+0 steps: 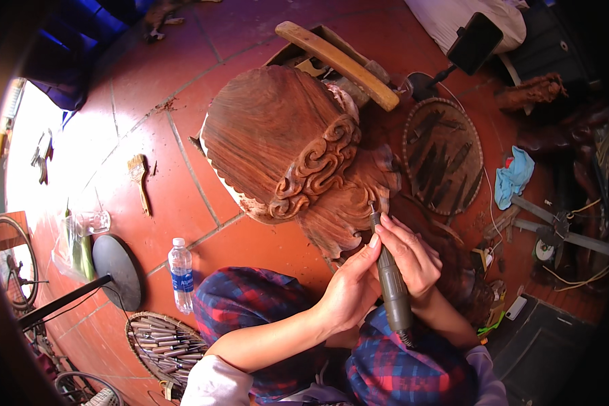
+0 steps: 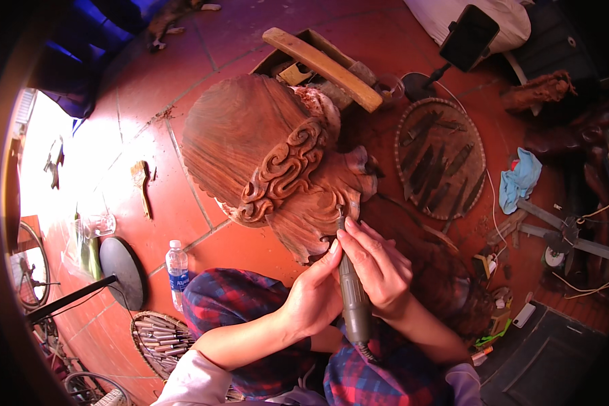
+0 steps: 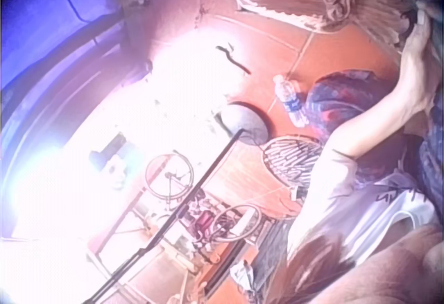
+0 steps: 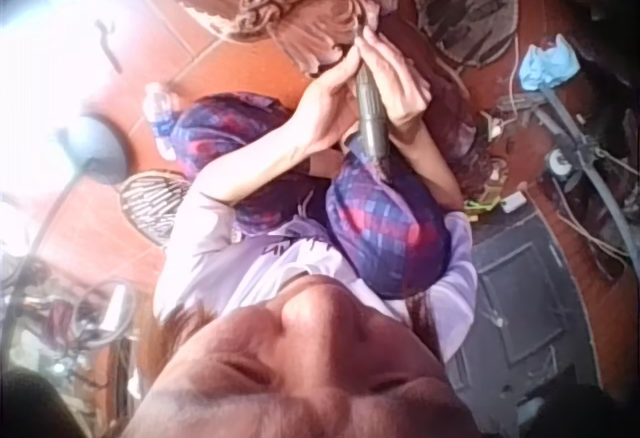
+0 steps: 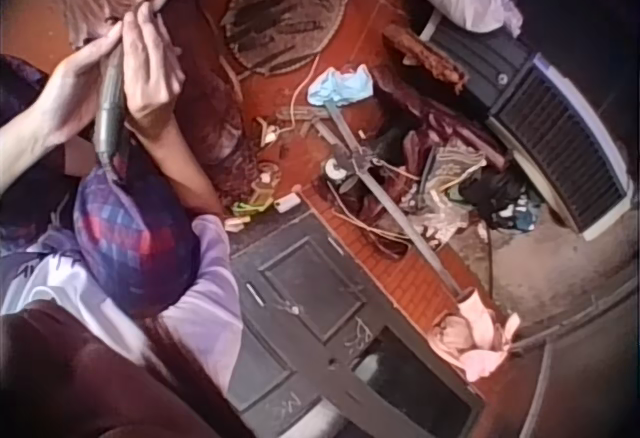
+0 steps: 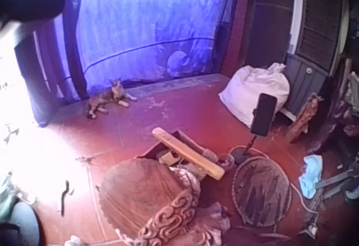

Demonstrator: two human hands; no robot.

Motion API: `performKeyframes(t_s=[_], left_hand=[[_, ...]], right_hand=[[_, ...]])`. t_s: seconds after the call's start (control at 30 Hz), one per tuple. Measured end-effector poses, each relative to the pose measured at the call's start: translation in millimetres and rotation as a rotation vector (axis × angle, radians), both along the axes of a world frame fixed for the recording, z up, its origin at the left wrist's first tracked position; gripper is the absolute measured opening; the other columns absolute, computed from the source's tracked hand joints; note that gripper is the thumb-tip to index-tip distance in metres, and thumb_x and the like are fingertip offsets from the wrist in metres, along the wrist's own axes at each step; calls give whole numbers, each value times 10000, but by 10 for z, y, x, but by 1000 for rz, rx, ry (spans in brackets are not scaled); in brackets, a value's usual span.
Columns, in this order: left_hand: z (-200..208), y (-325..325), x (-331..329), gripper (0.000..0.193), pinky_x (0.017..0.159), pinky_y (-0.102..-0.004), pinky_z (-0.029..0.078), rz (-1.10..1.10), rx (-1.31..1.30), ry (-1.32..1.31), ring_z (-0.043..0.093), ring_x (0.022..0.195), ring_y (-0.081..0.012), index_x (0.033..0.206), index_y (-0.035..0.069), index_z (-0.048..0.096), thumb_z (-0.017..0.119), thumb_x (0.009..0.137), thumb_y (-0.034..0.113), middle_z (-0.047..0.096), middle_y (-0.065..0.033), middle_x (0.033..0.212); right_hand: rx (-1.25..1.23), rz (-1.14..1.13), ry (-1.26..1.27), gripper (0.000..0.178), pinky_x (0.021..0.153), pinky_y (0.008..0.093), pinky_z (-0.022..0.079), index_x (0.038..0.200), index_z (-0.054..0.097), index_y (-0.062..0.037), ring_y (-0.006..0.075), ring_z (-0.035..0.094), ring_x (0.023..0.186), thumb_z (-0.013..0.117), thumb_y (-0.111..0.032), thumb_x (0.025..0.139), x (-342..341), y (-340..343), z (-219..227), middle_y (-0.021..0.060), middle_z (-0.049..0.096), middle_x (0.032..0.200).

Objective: The person sits on the floor and uses a rotary carving tool to refine the details of a large wooden sculpture. They adjust the tool and the sculpture's position multiple times while working on the intricate patterns.

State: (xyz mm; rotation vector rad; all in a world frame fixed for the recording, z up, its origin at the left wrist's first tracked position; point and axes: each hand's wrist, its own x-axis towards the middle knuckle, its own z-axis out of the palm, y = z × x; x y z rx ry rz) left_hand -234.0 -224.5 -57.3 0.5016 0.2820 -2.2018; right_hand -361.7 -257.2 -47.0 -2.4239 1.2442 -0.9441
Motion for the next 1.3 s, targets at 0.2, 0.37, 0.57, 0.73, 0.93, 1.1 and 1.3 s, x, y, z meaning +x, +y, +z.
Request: performKeyframes(t_s=[0.2,0.37,0.57,0.73,0.93,1.1,1.3], left_hand=[[17,39,26,416,1045,-368,337,12,-8,20,463,1207,-184,1331,105,412,373,1001,356,491,-55,1307],[-29,14,-10,418,1052,-370,330,14,-13,12,460,1217,-189,1334,104,409,368,1002,354,488,-62,1318],[22,68,42,425,1054,-371,329,8,-26,39,462,1216,-191,1337,103,406,362,1002,361,490,-68,1318],[32,57,10,412,1043,-371,342,22,-15,23,473,1202,-190,1330,118,415,363,1002,361,495,-63,1310],[-11,46,5,404,1031,-363,350,13,3,30,481,1186,-181,1322,116,424,373,1001,355,517,-47,1277],[23,87,45,415,1047,-376,333,34,-12,41,465,1211,-191,1336,113,409,365,1002,355,495,-59,1311],[83,85,60,427,1066,-382,312,31,-1,31,444,1238,-201,1354,113,390,353,1004,354,463,-69,1348]], right_hand=[[15,23,-14,301,822,400,547,1070,635,58,348,659,946,644,-69,798,22,30,-10,204,638,1076],[20,-12,4,312,835,404,541,1074,635,53,348,658,948,653,-86,795,14,25,5,203,638,1077],[19,28,10,306,824,401,546,1070,634,58,350,658,946,646,-79,797,15,55,5,201,638,1080],[2,29,3,316,822,397,546,1070,635,57,351,658,946,656,-90,791,-7,38,-13,200,637,1083],[4,12,16,320,823,393,546,1074,637,48,346,659,943,656,-96,790,-3,39,2,197,636,1090],[17,48,10,311,820,390,548,1067,637,54,345,660,943,651,-79,787,14,49,-5,197,637,1087],[44,71,-19,294,810,385,551,1059,638,55,345,660,944,645,-55,787,26,39,12,196,639,1081]])
